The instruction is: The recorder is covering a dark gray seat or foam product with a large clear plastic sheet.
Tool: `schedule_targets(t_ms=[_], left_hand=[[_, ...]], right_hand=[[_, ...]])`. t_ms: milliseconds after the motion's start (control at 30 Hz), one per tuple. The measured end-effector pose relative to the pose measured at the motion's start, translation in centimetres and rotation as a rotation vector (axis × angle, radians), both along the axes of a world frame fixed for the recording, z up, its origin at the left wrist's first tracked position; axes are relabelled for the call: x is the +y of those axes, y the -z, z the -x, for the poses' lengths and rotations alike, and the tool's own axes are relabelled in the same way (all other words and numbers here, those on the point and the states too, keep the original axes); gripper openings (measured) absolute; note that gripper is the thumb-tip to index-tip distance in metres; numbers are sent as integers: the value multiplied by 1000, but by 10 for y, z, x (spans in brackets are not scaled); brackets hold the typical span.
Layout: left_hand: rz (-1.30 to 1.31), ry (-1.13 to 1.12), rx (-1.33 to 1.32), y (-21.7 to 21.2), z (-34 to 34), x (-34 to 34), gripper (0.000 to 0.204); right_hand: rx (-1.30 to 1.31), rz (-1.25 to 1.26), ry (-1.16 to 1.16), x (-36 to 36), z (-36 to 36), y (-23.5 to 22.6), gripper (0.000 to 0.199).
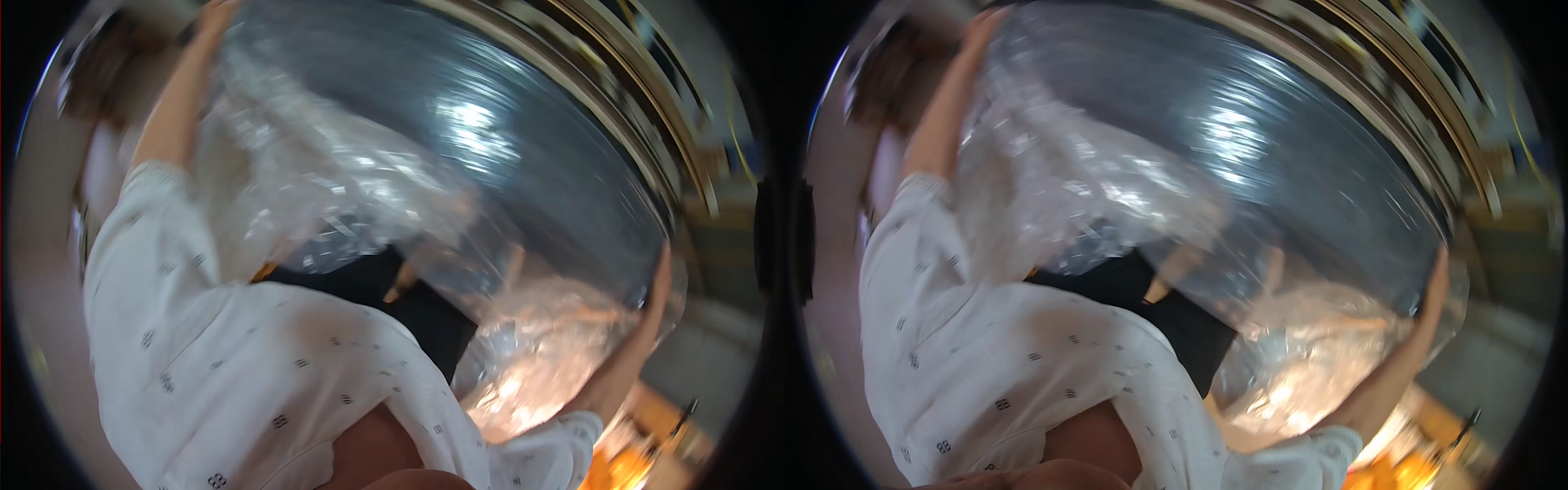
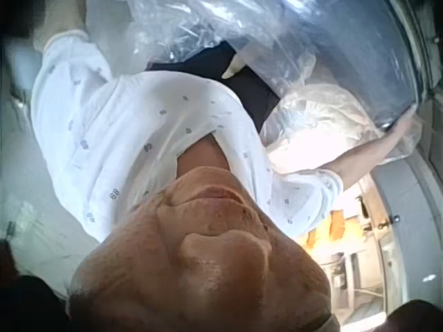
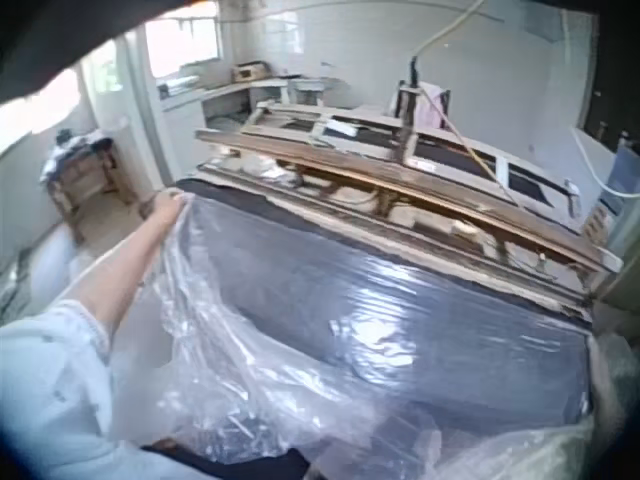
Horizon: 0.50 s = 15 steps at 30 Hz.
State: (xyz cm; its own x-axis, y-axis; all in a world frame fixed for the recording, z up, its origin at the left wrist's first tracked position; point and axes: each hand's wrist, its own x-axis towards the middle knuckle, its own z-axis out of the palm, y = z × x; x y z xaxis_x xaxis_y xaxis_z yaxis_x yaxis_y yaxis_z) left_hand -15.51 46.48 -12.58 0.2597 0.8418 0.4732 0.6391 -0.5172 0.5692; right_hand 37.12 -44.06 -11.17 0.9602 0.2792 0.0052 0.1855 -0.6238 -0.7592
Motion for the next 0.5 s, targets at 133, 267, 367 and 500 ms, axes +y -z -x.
schedule_targets(t_ms=[133, 267, 367, 500], left_hand=[[-206, -75, -222, -2, -86, -76, 21], [-55, -67, -343, -15, -90, -85, 21], [-184, -75, -341, -12, -92, -57, 22], [-134, -35, -379, -9, -94, -46, 22]], right_hand=[[-761, 1214, 211, 49, 27, -48, 40], [-573, 178, -249, 167, 111, -101, 25], [427, -225, -632, 214, 247, -116, 17], [1178, -70, -858, 245, 370, -45, 22]])
